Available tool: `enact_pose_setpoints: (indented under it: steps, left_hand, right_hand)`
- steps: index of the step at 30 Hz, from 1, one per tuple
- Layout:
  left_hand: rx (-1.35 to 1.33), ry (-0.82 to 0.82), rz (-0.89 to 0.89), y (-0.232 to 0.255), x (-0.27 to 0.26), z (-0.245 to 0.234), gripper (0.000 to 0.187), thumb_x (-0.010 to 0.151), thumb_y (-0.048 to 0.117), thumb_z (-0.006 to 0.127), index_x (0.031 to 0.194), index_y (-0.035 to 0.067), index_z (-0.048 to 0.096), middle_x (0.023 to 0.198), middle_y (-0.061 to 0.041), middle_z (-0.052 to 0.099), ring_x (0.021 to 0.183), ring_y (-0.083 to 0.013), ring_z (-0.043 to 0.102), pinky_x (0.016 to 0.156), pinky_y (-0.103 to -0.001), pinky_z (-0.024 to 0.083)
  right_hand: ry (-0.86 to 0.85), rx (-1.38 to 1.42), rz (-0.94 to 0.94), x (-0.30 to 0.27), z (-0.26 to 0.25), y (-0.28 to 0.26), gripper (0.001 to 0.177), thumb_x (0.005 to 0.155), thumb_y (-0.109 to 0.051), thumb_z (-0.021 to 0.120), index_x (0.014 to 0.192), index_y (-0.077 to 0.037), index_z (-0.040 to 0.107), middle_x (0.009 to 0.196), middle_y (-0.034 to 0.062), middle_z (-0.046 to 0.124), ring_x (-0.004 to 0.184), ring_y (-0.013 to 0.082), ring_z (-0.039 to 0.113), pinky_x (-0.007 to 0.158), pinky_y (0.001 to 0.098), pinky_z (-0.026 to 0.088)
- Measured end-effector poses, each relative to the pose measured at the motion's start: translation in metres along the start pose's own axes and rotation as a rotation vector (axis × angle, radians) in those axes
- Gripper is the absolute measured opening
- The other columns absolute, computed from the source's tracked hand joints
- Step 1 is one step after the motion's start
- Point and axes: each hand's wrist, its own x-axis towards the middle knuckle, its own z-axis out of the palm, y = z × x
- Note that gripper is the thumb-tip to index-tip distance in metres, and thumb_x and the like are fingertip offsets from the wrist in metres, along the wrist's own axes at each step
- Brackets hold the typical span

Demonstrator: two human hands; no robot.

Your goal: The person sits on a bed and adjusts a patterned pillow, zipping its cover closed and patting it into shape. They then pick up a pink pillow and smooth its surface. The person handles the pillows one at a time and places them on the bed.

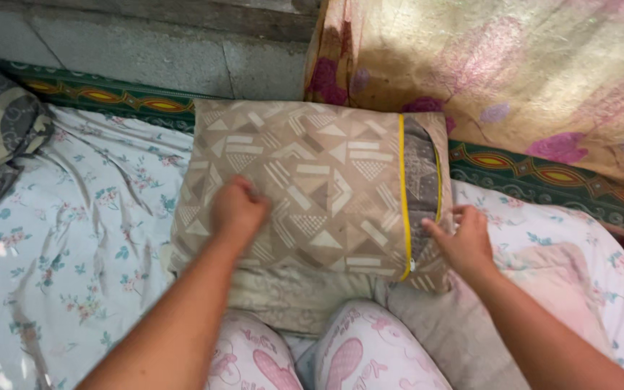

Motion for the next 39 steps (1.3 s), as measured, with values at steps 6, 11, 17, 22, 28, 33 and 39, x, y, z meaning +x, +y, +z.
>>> enact_pose_setpoints:
  steps: [6, 11, 17, 22, 28, 33, 39]
  left_hand:
    - [-0.197, -0.597, 0.18, 0.077, -0.136, 0.093, 0.017, 0.071, 0.028, 0.077, 0.076, 0.012, 0.08, 0.076, -0.011, 0.077, 0.07, -0.0234, 0.076, 0.07, -0.038, 0.06]
    - [-0.245, -0.809, 0.149, 0.106, -0.182, 0.126, 0.018, 0.071, 0.026, 0.077, 0.081, 0.011, 0.08, 0.079, -0.012, 0.077, 0.072, -0.0241, 0.076, 0.073, -0.038, 0.06]
    - [-0.196, -0.722, 0.002, 0.115, -0.189, 0.13, 0.017, 0.075, 0.024, 0.076, 0.085, 0.012, 0.081, 0.084, -0.012, 0.077, 0.078, -0.0269, 0.076, 0.076, -0.038, 0.06]
    - [-0.281, -0.562, -0.082, 0.129, -0.195, 0.123, 0.018, 0.076, 0.023, 0.077, 0.092, 0.013, 0.079, 0.088, -0.01, 0.077, 0.081, -0.0268, 0.075, 0.076, -0.04, 0.059]
    - [-0.368, -0.237, 0.378, 0.156, -0.183, 0.095, 0.019, 0.082, 0.027, 0.074, 0.094, 0.014, 0.078, 0.102, -0.005, 0.07, 0.106, -0.0259, 0.065, 0.086, -0.041, 0.053]
    - [0.093, -0.507, 0.811, 0.182, -0.136, 0.098, 0.022, 0.084, 0.042, 0.072, 0.084, 0.023, 0.082, 0.105, 0.001, 0.068, 0.121, -0.0272, 0.048, 0.102, -0.053, 0.034]
    - [0.26, -0.742, 0.906, 0.192, -0.109, 0.118, 0.025, 0.086, 0.047, 0.07, 0.087, 0.025, 0.08, 0.097, 0.004, 0.075, 0.119, -0.0234, 0.054, 0.105, -0.056, 0.032]
  right_hand:
    - [-0.112, 0.159, -0.213, -0.066, 0.005, -0.009, 0.04, 0.064, -0.015, 0.092, 0.098, -0.01, 0.069, 0.094, 0.0059, 0.062, 0.082, 0.0213, 0.062, 0.073, 0.0336, 0.055]
    - [-0.113, 0.168, -0.267, -0.072, 0.007, -0.018, 0.035, 0.068, -0.008, 0.088, 0.097, -0.009, 0.07, 0.093, 0.0053, 0.061, 0.081, 0.017, 0.062, 0.071, 0.031, 0.054]
    - [-0.15, 0.381, -0.025, -0.072, 0.018, -0.012, 0.014, 0.082, -0.008, 0.082, 0.09, -0.002, 0.073, 0.078, 0.0055, 0.069, 0.064, 0.012, 0.063, 0.06, 0.0282, 0.053]
    - [-0.204, 0.792, 0.273, -0.084, 0.018, 0.004, 0.008, 0.089, -0.005, 0.076, 0.089, 0.003, 0.073, 0.075, 0.009, 0.073, 0.062, 0.0133, 0.066, 0.057, 0.0273, 0.054]
    - [-0.152, 0.907, 0.255, -0.093, 0.019, 0.004, 0.008, 0.09, -0.004, 0.075, 0.09, 0.004, 0.072, 0.078, 0.0082, 0.075, 0.066, 0.0113, 0.068, 0.06, 0.0244, 0.053]
    - [-0.036, 0.732, 0.127, -0.105, 0.018, -0.004, 0.003, 0.087, 0.001, 0.075, 0.087, 0.002, 0.073, 0.077, 0.0077, 0.075, 0.066, 0.0097, 0.068, 0.061, 0.0249, 0.056]
    - [0.12, 0.493, -0.085, -0.112, 0.017, -0.017, 0.007, 0.084, -0.001, 0.079, 0.084, 0.001, 0.071, 0.076, 0.0064, 0.071, 0.065, 0.0084, 0.067, 0.06, 0.0242, 0.055]
